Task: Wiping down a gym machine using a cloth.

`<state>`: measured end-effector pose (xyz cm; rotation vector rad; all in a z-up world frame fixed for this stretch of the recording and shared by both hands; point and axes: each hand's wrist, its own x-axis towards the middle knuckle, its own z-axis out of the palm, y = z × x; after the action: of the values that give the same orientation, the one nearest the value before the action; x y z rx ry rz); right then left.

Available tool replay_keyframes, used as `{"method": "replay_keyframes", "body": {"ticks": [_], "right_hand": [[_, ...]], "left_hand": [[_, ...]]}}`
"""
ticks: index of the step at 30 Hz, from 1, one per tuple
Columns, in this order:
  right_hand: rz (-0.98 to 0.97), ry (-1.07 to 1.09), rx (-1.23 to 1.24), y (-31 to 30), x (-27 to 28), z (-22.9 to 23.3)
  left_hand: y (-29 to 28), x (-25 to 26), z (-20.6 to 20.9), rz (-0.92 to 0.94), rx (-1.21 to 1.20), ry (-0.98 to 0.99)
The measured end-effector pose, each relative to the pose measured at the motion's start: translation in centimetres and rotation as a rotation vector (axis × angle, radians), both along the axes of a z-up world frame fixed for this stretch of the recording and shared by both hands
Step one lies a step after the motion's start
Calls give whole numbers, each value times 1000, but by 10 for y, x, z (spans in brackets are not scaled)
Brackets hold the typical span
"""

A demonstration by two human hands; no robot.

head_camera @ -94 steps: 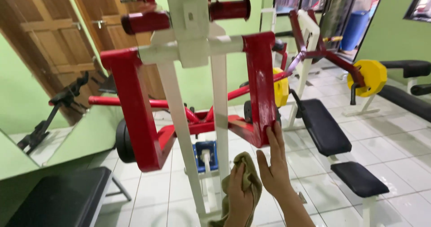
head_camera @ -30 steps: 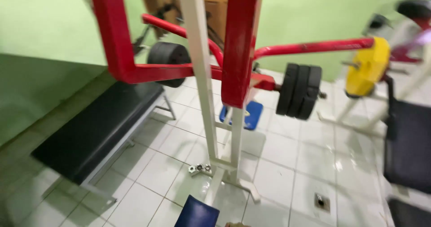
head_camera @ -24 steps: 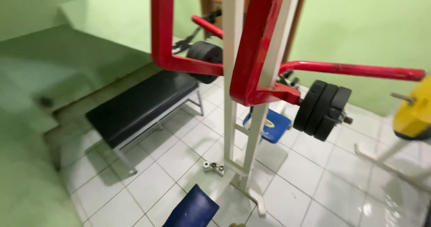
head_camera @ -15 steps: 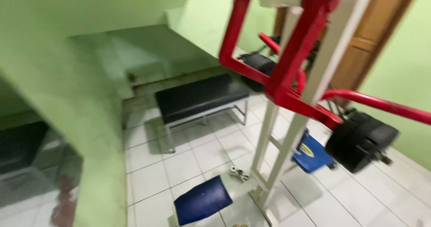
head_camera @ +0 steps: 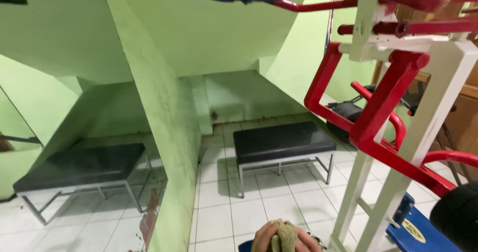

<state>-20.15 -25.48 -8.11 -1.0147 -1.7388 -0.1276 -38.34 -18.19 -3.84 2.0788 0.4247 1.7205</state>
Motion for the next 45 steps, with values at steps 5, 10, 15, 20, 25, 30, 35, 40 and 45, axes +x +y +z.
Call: {"method": "replay_keyframes", "body": {"ticks": [5, 10, 15, 20, 25, 30, 35, 40, 45], "right_hand": [[-26, 219, 77, -33, -66, 206], [107, 201, 173, -75, -79, 326], [63, -125, 392, -57, -62, 403], [-229, -277, 621, -35, -43, 458], [-442, -340, 758, -20, -29, 517], [-470, -380, 728, 8, -9, 558], [-423, -444, 736, 30, 10, 563], [-421, -402, 694, 28, 2, 563], [-385, -383, 718, 21, -10, 563]], "left_hand": [[-86, -27, 207, 23, 65, -11], [-105, -28, 308, -120, 217, -142], [-105, -28, 390, -242, 405, -66], [-79, -10, 440, -276, 509, -82], [-51, 15, 496, 168, 653, -94], [-34, 37, 529, 392, 745, -45], [-36, 47, 537, 866, 898, -66], [-27, 39, 535, 870, 785, 107], [-33, 31, 535, 832, 798, 55]]}}
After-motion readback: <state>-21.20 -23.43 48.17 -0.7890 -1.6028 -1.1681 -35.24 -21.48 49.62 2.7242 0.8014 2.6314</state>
